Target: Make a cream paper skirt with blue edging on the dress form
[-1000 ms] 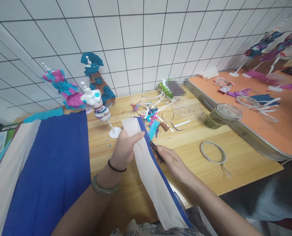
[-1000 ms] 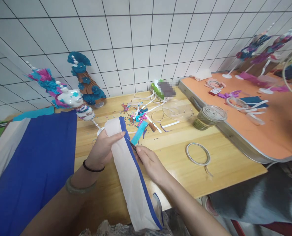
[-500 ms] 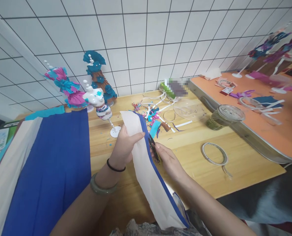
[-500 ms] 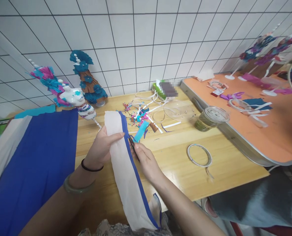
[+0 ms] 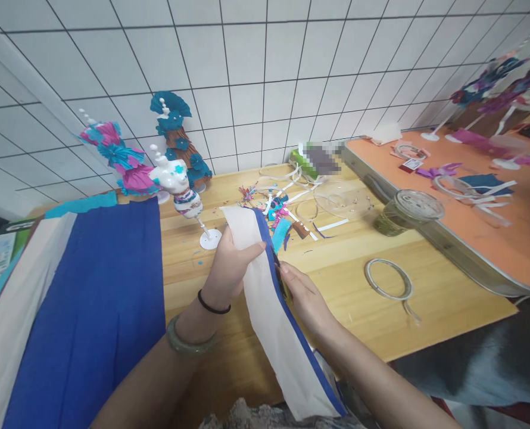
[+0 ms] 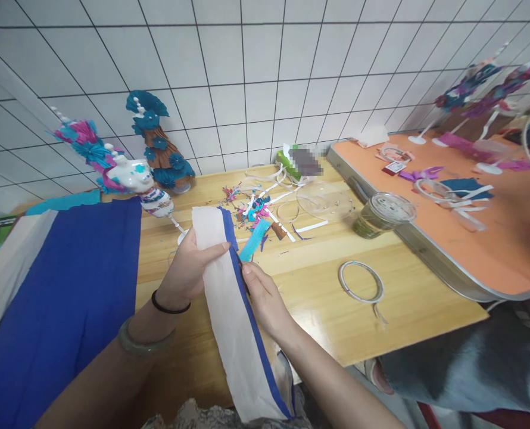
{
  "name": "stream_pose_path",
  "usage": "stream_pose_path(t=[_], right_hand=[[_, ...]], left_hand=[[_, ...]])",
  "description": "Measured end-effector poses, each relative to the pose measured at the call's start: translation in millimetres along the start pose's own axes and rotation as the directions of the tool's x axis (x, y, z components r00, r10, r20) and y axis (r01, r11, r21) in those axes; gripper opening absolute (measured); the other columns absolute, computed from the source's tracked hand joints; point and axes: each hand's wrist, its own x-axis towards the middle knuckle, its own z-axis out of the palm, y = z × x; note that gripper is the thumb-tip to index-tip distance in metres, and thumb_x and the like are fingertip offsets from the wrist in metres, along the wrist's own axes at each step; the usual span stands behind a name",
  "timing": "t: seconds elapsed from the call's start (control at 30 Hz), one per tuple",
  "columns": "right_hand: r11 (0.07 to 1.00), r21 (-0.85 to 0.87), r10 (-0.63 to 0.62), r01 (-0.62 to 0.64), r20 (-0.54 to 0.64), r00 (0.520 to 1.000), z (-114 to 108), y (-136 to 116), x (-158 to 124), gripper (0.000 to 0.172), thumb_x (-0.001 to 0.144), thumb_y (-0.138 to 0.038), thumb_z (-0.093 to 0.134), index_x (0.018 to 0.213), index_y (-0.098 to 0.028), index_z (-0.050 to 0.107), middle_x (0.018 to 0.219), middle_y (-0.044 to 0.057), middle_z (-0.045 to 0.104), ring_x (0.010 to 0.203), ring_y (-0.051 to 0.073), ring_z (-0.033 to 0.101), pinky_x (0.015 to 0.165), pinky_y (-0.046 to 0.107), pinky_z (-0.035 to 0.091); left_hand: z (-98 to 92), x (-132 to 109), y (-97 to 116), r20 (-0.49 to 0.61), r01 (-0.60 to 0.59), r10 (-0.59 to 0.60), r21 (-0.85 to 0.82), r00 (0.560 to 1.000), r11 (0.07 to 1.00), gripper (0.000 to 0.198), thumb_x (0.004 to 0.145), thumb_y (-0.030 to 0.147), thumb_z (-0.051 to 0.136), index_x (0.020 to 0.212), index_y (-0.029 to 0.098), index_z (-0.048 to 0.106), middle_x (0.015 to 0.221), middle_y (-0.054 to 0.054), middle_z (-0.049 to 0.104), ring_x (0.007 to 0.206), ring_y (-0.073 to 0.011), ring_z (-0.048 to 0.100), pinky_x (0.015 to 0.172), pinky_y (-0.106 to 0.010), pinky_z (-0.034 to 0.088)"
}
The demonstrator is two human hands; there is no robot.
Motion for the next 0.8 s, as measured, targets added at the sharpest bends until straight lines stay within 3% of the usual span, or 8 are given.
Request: stream_pose_path(t=[0.27,0.43,0.8], right_hand=[[0.999,-0.030,0.026,-0.028,-0.059,0.998,3.5,-7.9,3.0,0.038,0.089,-0.050,0.041,0.094,-0.020,0.064,0.105,0.004,0.066,0.107,0.022,0.053,0.093,0.031,0.040],[0.998,-0.038,0.038,-0.044,-0.128,0.991,5.6,-10.9,1.3,0.036,0.088,-0.049,0.043,0.092,-0.021,0.065,0.105,0.004,0.066,0.104,0.022,0.054,0.090,0.029,0.042],[0.999,-0.015,0.044,-0.047,-0.170,0.984,9.9,-11.4,2.3,0.037,0.088,-0.050,0.043,0.091,-0.021,0.064,0.102,0.005,0.066,0.102,0.022,0.055,0.091,0.032,0.042]], left_hand=[[0.4,-0.7,-7.3,-0.042,-0.147,0.155,0.156,0.987,0.977,0.046,0.064,0.017,0.072,0.106,0.021,0.052,0.104,-0.004,0.066,0.097,-0.0222,0.062,0.084,-0.034,0.050],[0.2,-1.7,-8.2,-0.013,-0.246,0.256,0.230,0.967,0.941,0.047,0.068,0.017,0.070,0.111,0.022,0.051,0.110,-0.004,0.063,0.102,-0.0218,0.060,0.089,-0.033,0.048],[2.9,-2.9,-10.6,-0.016,-0.263,0.273,0.224,0.962,0.938,0.047,0.070,0.017,0.069,0.113,0.023,0.050,0.111,-0.004,0.062,0.103,-0.0226,0.059,0.089,-0.034,0.048]])
